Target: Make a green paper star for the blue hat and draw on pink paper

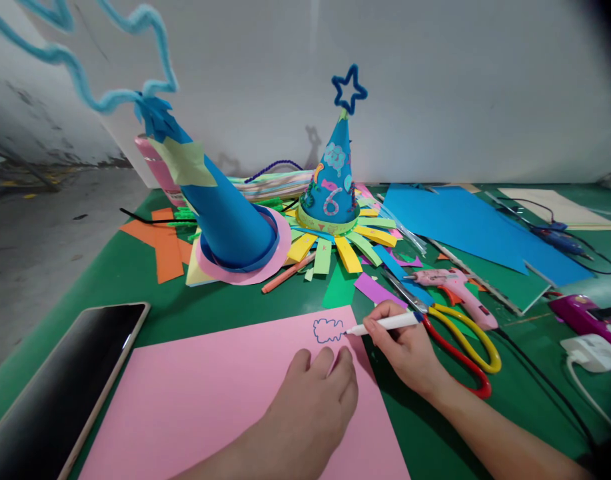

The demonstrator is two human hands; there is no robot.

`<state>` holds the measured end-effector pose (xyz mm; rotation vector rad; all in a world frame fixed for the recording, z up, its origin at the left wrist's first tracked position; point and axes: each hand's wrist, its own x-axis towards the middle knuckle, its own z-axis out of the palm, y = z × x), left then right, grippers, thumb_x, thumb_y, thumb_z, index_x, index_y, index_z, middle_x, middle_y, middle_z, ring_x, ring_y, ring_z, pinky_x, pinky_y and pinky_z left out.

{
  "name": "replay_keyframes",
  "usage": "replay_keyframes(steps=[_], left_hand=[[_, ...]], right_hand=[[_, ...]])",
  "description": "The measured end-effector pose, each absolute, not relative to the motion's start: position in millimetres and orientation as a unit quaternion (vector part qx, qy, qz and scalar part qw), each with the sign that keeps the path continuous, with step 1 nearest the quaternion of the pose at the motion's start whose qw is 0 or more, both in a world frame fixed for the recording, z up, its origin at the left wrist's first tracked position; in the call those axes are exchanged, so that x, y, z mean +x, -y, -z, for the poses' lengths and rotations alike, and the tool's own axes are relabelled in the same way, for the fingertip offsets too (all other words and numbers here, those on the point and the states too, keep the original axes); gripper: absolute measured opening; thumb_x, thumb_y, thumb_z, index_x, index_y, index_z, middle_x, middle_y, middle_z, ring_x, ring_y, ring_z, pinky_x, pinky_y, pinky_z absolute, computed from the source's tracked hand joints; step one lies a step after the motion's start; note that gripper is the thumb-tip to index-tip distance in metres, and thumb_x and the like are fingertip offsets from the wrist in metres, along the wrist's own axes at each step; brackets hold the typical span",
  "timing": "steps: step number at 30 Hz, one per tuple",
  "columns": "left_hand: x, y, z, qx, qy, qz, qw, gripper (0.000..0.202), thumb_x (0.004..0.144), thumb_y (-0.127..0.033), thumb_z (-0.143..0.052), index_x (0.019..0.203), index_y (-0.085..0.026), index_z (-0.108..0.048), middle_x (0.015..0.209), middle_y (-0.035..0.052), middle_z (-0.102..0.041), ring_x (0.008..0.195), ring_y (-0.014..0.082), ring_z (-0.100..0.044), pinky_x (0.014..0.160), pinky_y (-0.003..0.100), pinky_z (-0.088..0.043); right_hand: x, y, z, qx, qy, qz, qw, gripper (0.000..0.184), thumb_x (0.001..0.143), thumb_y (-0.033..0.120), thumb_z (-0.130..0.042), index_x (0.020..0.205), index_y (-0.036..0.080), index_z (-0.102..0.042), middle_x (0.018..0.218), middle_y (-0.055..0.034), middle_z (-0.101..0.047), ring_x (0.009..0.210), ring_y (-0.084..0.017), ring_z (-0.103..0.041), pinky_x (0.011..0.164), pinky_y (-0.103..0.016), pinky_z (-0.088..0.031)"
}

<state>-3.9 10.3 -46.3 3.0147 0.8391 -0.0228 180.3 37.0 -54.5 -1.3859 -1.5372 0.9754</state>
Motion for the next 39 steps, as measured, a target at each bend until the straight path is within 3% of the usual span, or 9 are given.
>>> replay_keyframes(steps=[39], left_hand=[[-3.1, -10.0, 43.8, 0.962, -0.273, 0.026, 0.01, 0.051, 0.07, -0.03, -0.047, 0.117, -0.009, -0.043, 0.123, 0.0167, -0.042, 0.093, 0.0281, -0.039, 0.067, 0.039, -0.033]], right_hand=[[176.7, -36.1, 50.9, -0.558, 0.618, -0.373, 0.409, 0.016, 0.081, 0.032, -0.05, 0.075, 0.018, -0.051, 0.062, 0.0017, -0.051, 0.055, -0.012, -0.048, 0.048, -0.021, -0.037]])
